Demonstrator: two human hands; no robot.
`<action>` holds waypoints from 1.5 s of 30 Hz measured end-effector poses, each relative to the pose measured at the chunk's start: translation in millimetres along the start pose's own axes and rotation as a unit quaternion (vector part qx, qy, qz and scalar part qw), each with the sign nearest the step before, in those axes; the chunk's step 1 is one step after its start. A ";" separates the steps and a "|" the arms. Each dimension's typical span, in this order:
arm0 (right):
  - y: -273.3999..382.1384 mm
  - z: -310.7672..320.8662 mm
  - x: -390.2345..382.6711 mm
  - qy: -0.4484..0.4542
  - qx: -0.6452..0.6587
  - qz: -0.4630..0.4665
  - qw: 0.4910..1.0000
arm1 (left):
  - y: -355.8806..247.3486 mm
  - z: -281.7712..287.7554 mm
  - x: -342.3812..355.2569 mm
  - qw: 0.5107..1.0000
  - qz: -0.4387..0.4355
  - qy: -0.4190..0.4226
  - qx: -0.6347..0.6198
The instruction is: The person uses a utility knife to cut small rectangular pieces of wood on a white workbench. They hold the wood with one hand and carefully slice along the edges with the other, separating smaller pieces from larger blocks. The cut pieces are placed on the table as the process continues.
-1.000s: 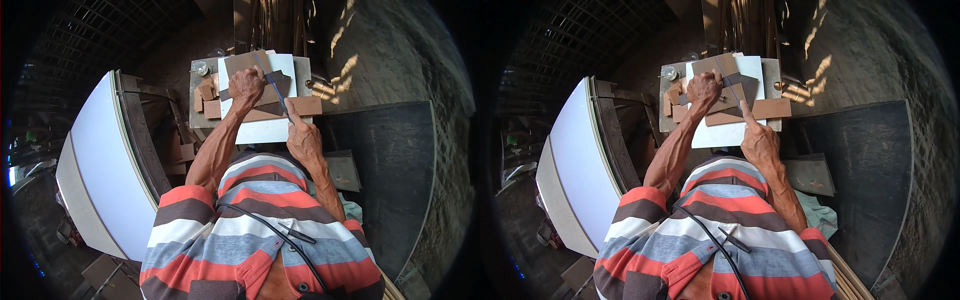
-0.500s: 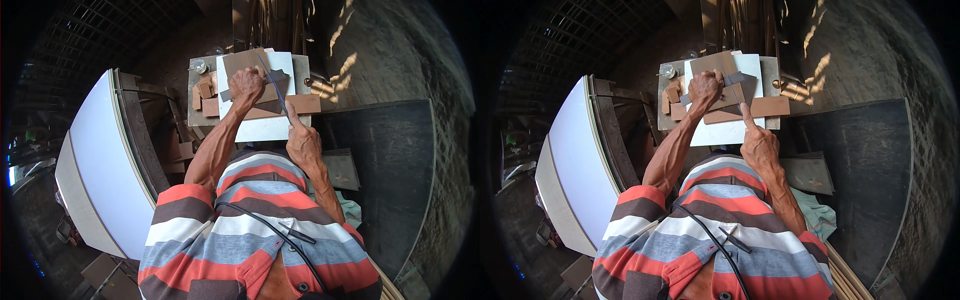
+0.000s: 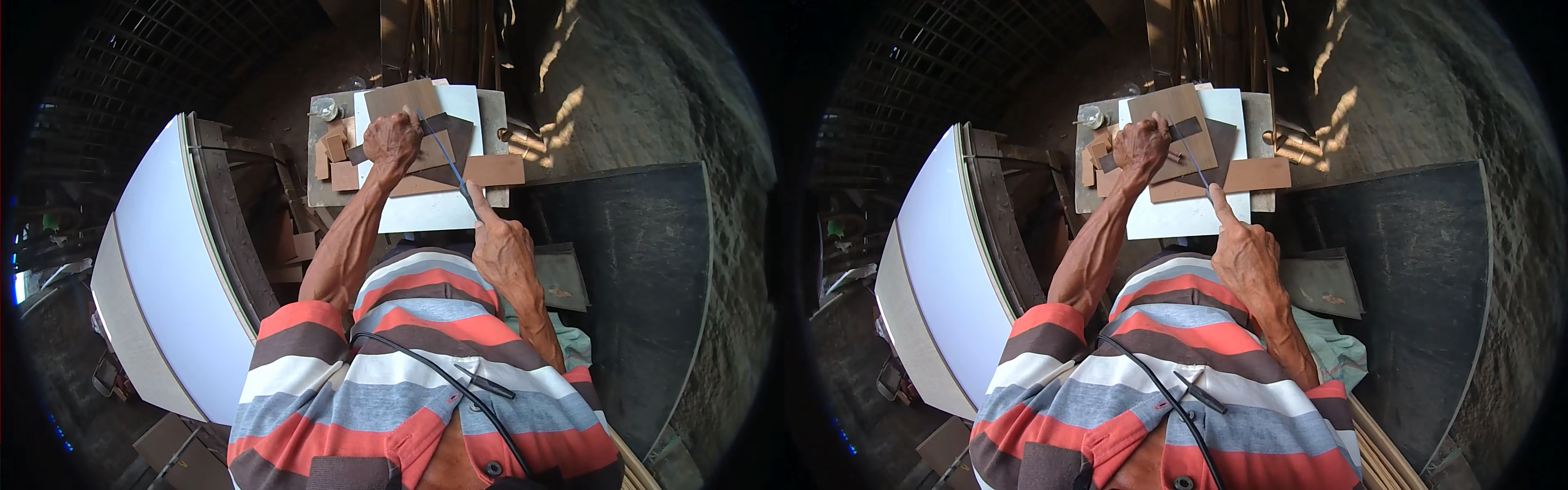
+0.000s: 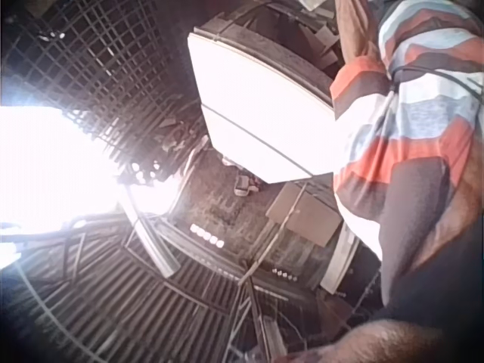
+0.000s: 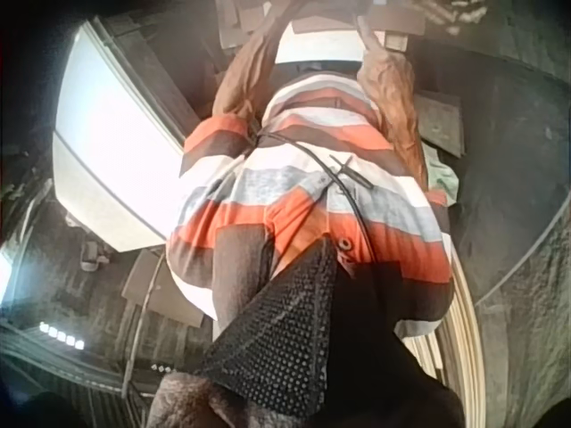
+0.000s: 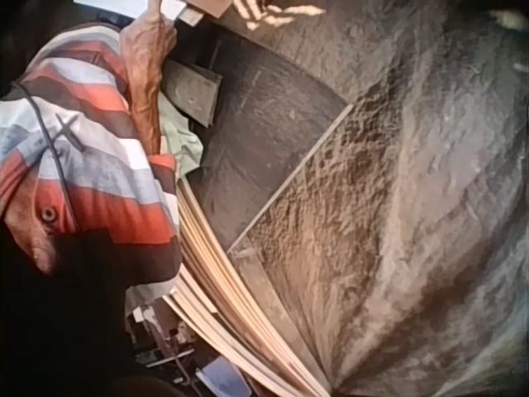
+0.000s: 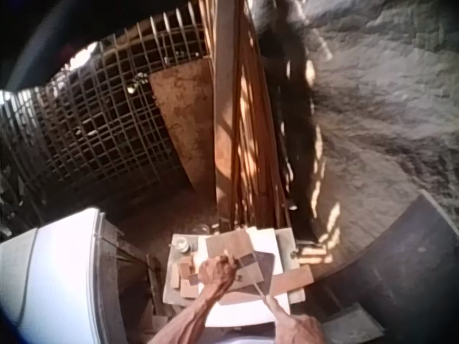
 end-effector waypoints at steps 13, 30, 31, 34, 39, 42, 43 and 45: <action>-9.6 -22.8 24.0 0.062 -0.026 -0.041 0.997 | -6.6 3.9 3.9 0.996 0.049 0.035 -0.068; -126.6 -108.8 11.9 -0.052 0.179 -0.164 0.969 | 82.3 -101.0 15.7 0.963 0.210 0.158 -0.058; -133.3 -114.0 7.6 -0.056 0.179 -0.179 0.966 | 82.0 -106.4 16.5 0.970 0.186 0.154 -0.041; -136.3 -115.9 -2.0 -0.055 0.178 -0.188 0.964 | 85.1 -128.0 16.1 0.980 0.117 0.147 -0.066; -136.8 -109.1 -18.6 -0.104 0.131 -0.189 0.968 | 95.0 -162.7 20.3 0.993 -0.008 0.103 -0.051; -150.0 -107.2 -30.6 -0.098 0.132 -0.213 0.963 | 97.0 -172.0 21.2 0.996 -0.043 0.079 -0.022; -153.9 -105.9 -34.2 -0.097 0.131 -0.217 0.962 | 96.9 -175.4 21.7 0.996 -0.039 0.073 0.013; -158.9 -103.9 -40.6 -0.087 0.123 -0.226 0.963 | 86.1 -166.5 23.3 0.993 -0.036 0.066 0.087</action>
Point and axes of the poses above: each hand's wrist, its own x-axis towards the middle knuckle, its own z-axis out of the back of the hand, y = z × x, the point moved 4 cm from there along x, towards the middle knuckle, and after that the axes turned 5 degrees about z, right-handed, at the moved point
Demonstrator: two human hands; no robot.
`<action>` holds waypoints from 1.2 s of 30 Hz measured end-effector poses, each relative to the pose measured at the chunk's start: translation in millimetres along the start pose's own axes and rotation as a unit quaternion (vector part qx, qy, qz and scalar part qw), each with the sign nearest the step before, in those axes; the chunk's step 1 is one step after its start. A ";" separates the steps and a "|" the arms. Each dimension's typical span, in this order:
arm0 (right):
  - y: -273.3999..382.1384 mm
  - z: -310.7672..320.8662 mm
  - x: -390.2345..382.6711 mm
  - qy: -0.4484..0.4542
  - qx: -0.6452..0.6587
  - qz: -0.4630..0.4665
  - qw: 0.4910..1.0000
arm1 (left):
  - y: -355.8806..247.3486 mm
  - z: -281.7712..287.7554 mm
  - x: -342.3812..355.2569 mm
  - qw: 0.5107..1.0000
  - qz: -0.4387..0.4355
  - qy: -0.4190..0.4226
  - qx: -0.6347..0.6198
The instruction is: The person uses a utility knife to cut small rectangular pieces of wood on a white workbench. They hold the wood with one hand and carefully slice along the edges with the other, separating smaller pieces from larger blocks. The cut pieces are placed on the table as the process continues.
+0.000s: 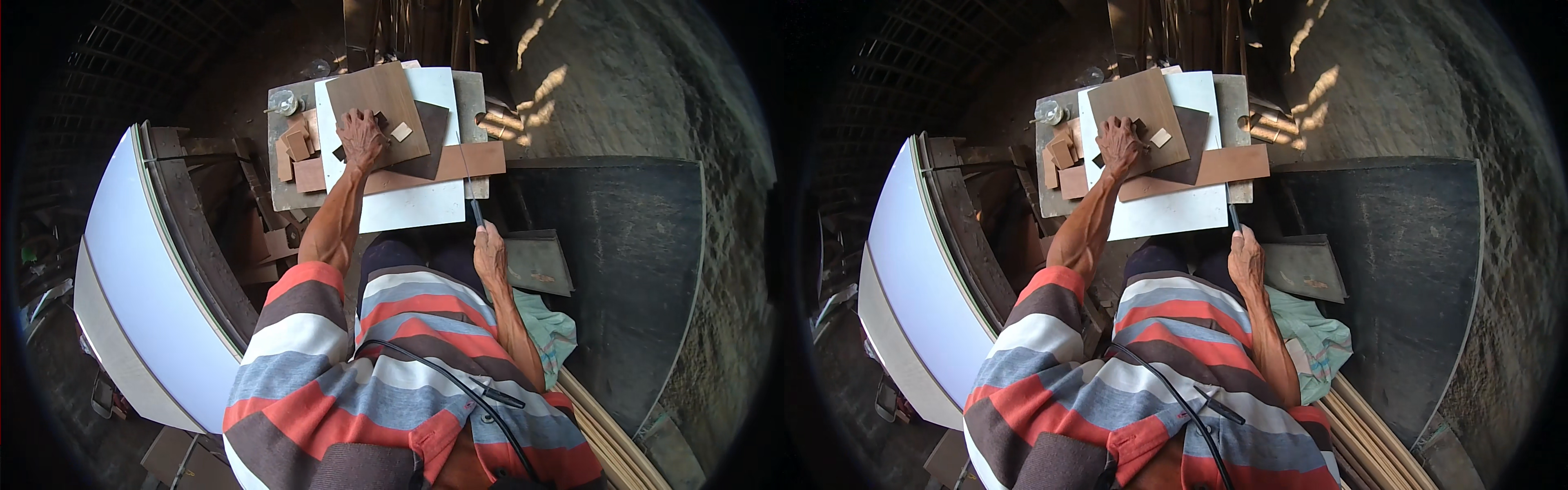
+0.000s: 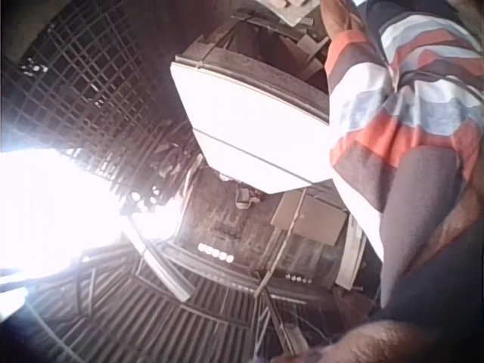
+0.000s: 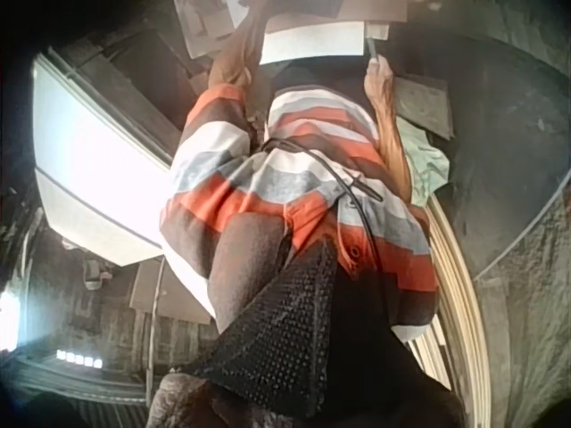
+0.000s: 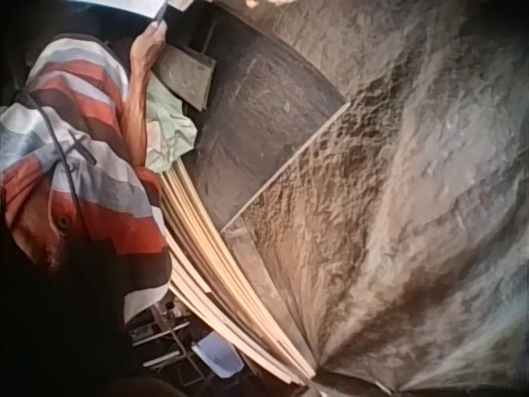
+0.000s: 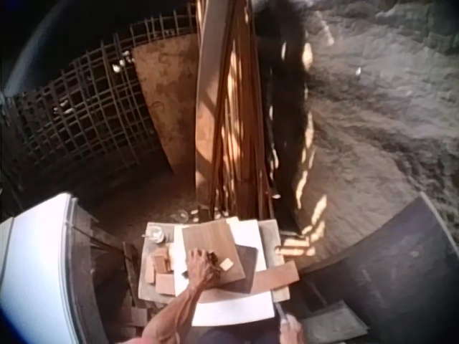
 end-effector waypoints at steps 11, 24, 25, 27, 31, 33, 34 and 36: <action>-23.9 2.5 12.3 0.038 0.024 0.005 0.999 | 12.3 15.1 -26.2 0.995 0.078 -0.062 -0.030; -28.3 12.9 23.8 0.061 0.067 -0.002 0.996 | 31.3 18.7 -20.8 0.995 -0.055 -0.074 0.034; -27.3 13.5 24.9 0.063 0.073 0.001 0.995 | 31.7 20.2 -18.0 0.997 -0.047 -0.067 -0.011; -16.3 14.9 25.4 0.065 0.087 0.009 0.994 | 27.3 31.4 -16.2 0.995 -0.020 -0.025 -0.092; 36.0 25.4 25.0 0.075 0.097 0.036 0.992 | 20.0 51.1 -18.8 0.974 -0.002 0.026 -0.223; 65.3 30.6 23.5 0.074 0.090 0.072 0.991 | 20.4 56.3 -19.2 0.953 -0.065 0.001 -0.296; 78.5 32.6 22.8 0.070 0.087 0.103 0.988 | 23.5 54.5 -19.5 0.934 -0.020 0.071 -0.350; 95.1 34.5 23.2 0.065 0.076 0.151 0.983 | 5.6 85.7 -30.3 0.866 0.069 0.211 -0.448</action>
Point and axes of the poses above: each hand's wrist, its own x-axis towards the middle knuckle, its own z-axis out of the back of the hand, y = z × x, the point moved 4 cm from there along x, towards the middle knuckle, and after that the axes turned 5 degrees about z, right-handed, at the moved point
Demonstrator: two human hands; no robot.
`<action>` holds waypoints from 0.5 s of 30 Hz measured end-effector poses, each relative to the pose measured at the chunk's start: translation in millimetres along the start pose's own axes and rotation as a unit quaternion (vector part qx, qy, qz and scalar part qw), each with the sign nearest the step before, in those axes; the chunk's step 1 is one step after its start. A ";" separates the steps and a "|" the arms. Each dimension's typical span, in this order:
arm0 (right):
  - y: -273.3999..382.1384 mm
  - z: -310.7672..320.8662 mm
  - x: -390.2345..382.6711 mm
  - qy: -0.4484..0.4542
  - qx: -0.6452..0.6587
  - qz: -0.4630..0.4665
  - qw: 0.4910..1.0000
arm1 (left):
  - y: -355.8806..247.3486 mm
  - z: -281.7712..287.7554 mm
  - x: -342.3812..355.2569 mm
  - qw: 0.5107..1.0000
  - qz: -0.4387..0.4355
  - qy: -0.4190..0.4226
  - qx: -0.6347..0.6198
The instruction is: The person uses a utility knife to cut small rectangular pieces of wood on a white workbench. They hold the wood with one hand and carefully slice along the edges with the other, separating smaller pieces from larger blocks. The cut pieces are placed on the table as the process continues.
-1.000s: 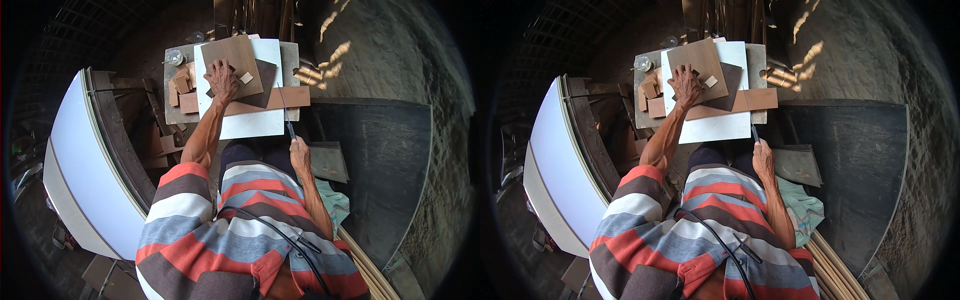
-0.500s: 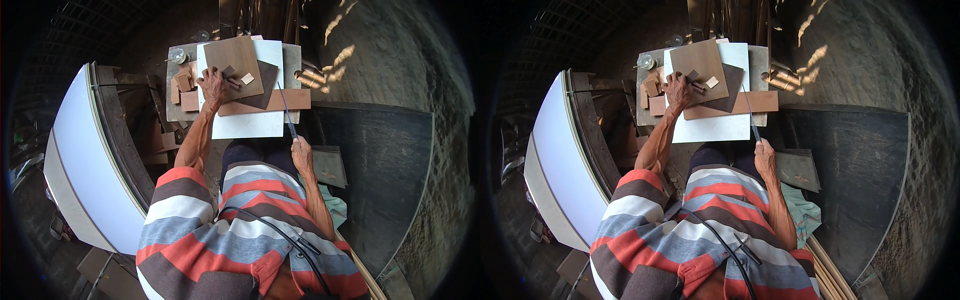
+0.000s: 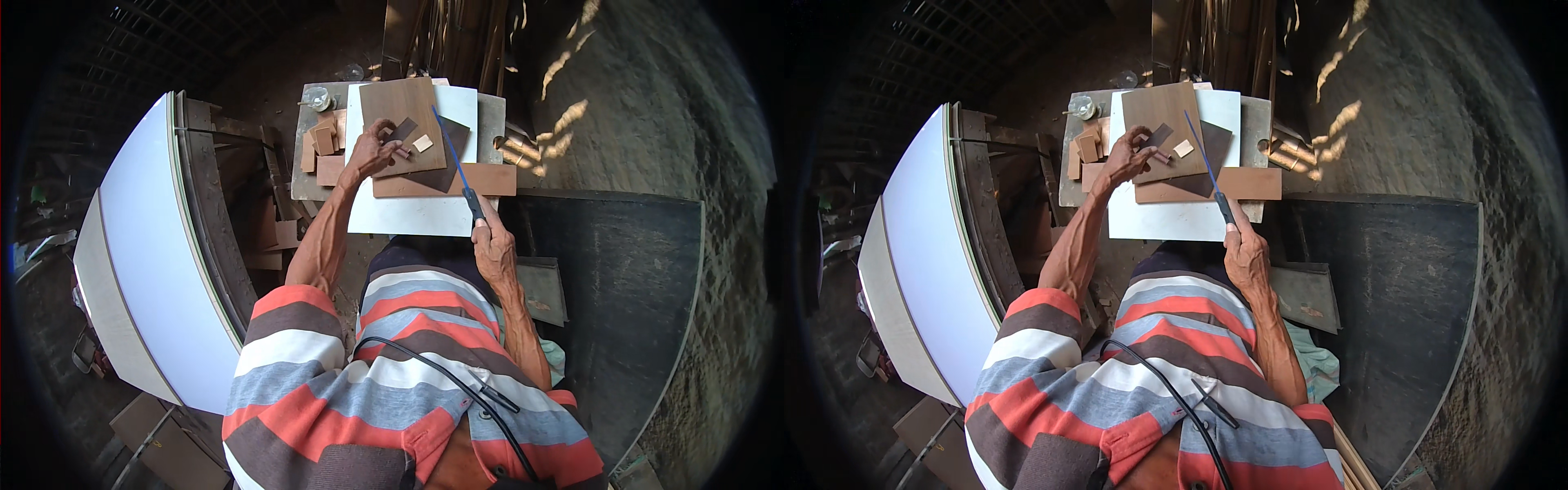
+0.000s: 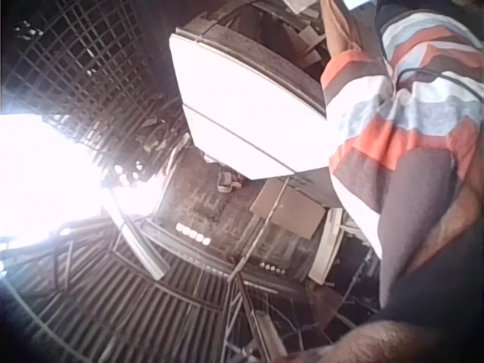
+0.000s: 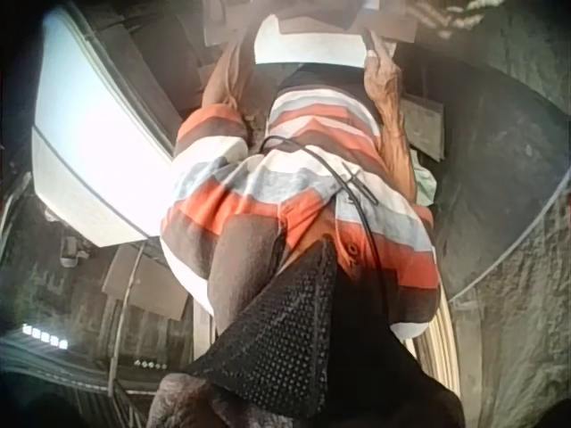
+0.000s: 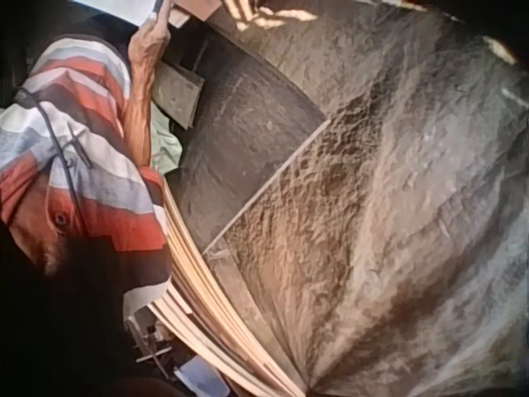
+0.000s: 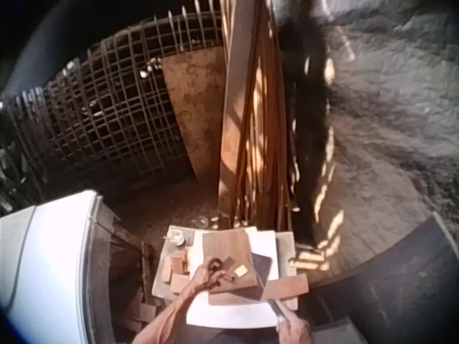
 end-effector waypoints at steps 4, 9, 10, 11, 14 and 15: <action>26.5 -4.7 3.9 0.024 -0.053 0.084 0.995 | 1.1 18.3 -4.3 0.999 0.010 -0.003 0.041; 37.6 -15.9 2.0 0.046 -0.069 0.122 0.989 | -28.6 31.8 -21.4 0.999 0.042 0.024 0.025; 39.4 -18.2 1.5 0.049 -0.074 0.121 0.989 | -30.5 34.7 -21.8 0.998 0.041 0.034 0.016; 40.3 -19.7 0.6 0.044 -0.077 0.132 0.987 | -33.6 36.3 -23.3 0.998 0.041 0.045 0.008; 42.9 -22.9 -1.9 0.035 -0.087 0.150 0.984 | -44.2 42.6 -27.1 0.998 0.044 0.046 0.020; 44.4 -23.5 -3.0 0.037 -0.092 0.146 0.984 | -42.0 45.1 -24.5 0.997 0.042 0.048 0.039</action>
Point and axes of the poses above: each hand's wrist, its own x-axis towards the middle knuckle, its own z-axis out of the back of the hand, y = z × x, the point moved 4 cm from there along x, towards the middle knuckle, and after that the axes turned 5 degrees about z, right-handed, at the moved point
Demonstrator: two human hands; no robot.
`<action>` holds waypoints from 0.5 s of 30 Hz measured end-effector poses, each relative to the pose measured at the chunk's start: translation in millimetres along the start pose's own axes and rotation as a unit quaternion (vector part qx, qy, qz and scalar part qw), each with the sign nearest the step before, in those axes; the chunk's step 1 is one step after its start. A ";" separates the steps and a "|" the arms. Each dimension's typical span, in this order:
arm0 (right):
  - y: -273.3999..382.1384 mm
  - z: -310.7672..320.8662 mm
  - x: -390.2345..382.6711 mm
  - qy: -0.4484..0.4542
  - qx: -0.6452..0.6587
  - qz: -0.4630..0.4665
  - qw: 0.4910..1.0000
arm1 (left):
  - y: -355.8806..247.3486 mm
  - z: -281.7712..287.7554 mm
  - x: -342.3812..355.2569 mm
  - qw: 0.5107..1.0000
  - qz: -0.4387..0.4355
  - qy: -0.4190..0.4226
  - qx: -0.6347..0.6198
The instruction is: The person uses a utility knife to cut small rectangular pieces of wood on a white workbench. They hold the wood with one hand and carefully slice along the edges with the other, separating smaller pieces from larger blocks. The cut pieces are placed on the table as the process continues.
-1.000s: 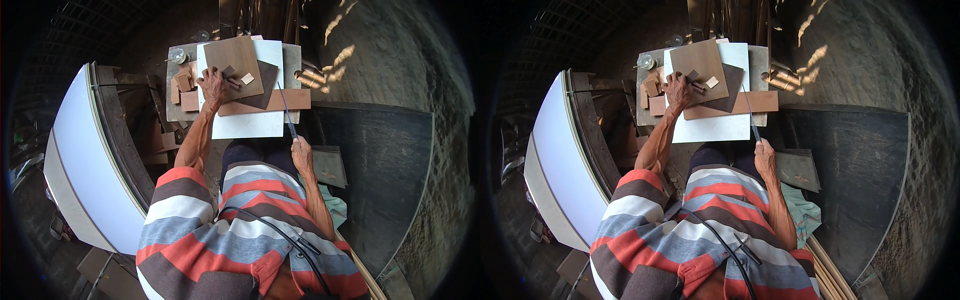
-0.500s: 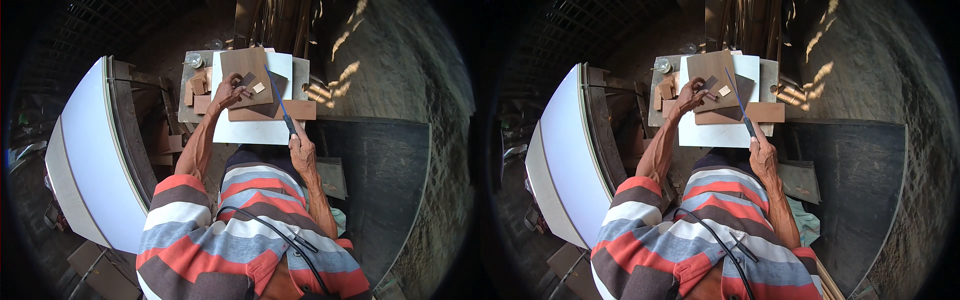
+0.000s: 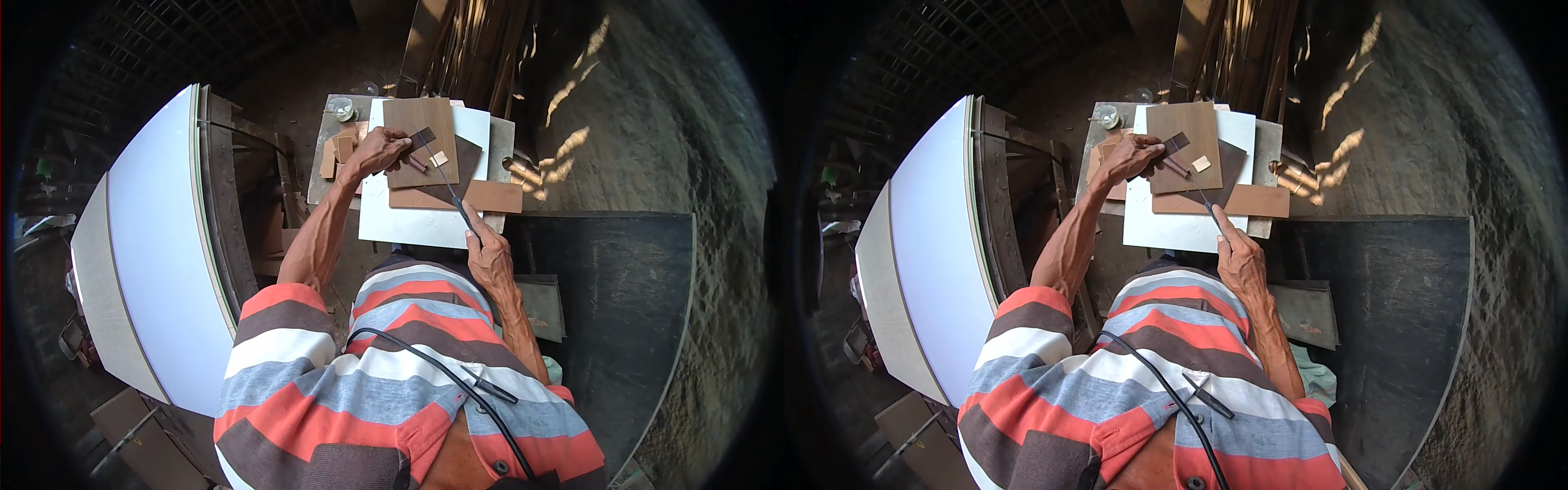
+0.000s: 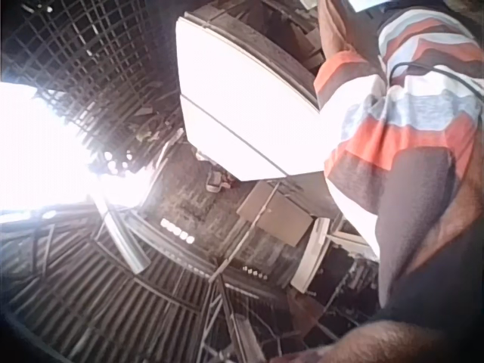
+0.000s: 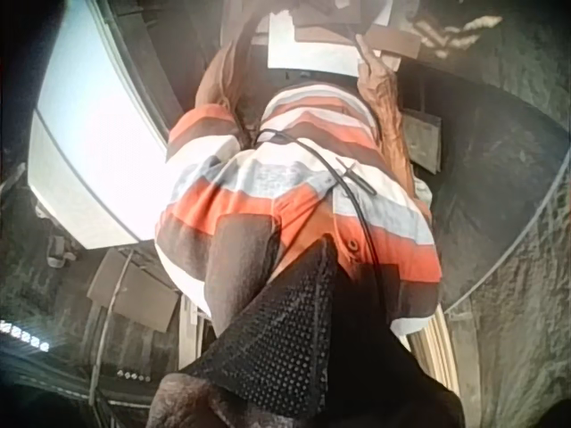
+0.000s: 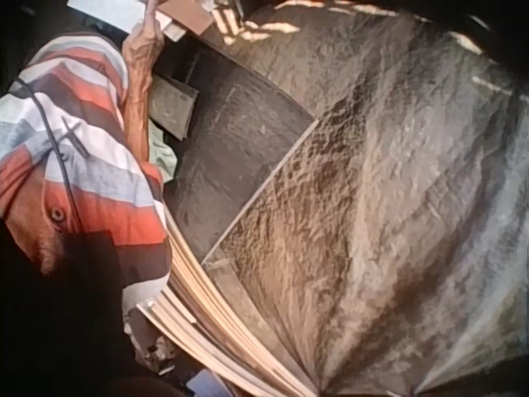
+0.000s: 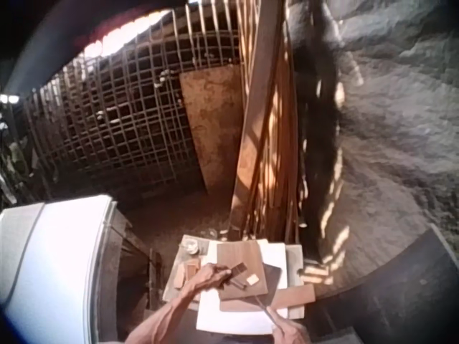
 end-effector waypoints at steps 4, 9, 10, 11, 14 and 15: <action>3.6 -2.8 -1.5 -0.011 0.001 0.006 1.000 | -5.7 4.5 4.9 0.999 -0.025 -0.002 0.045; 11.2 -5.1 -3.2 -0.032 -0.002 0.017 0.999 | -19.8 7.0 4.7 0.998 -0.046 -0.009 0.048; 12.3 -5.6 -3.7 -0.040 -0.001 0.024 0.999 | -22.9 7.6 4.2 0.997 -0.050 -0.010 0.051; 12.7 -6.4 -4.3 -0.037 -0.003 0.020 0.999 | -25.4 8.5 3.5 0.997 -0.054 -0.013 0.055; 14.8 -7.7 -6.9 -0.033 -0.008 0.007 0.999 | -27.6 10.3 5.6 0.996 -0.062 -0.017 0.060; 16.0 -7.7 -7.8 -0.033 -0.008 0.003 0.999 | -29.0 9.9 5.9 0.996 -0.066 -0.019 0.063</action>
Point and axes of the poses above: each hand's wrist, its own x-axis towards the middle knuckle, its own z-axis out of the back of the hand, y = z × x, the point moved 4 cm from there along x, towards the middle knuckle, and after that the axes turned 5 degrees about z, right-handed, at the moved point
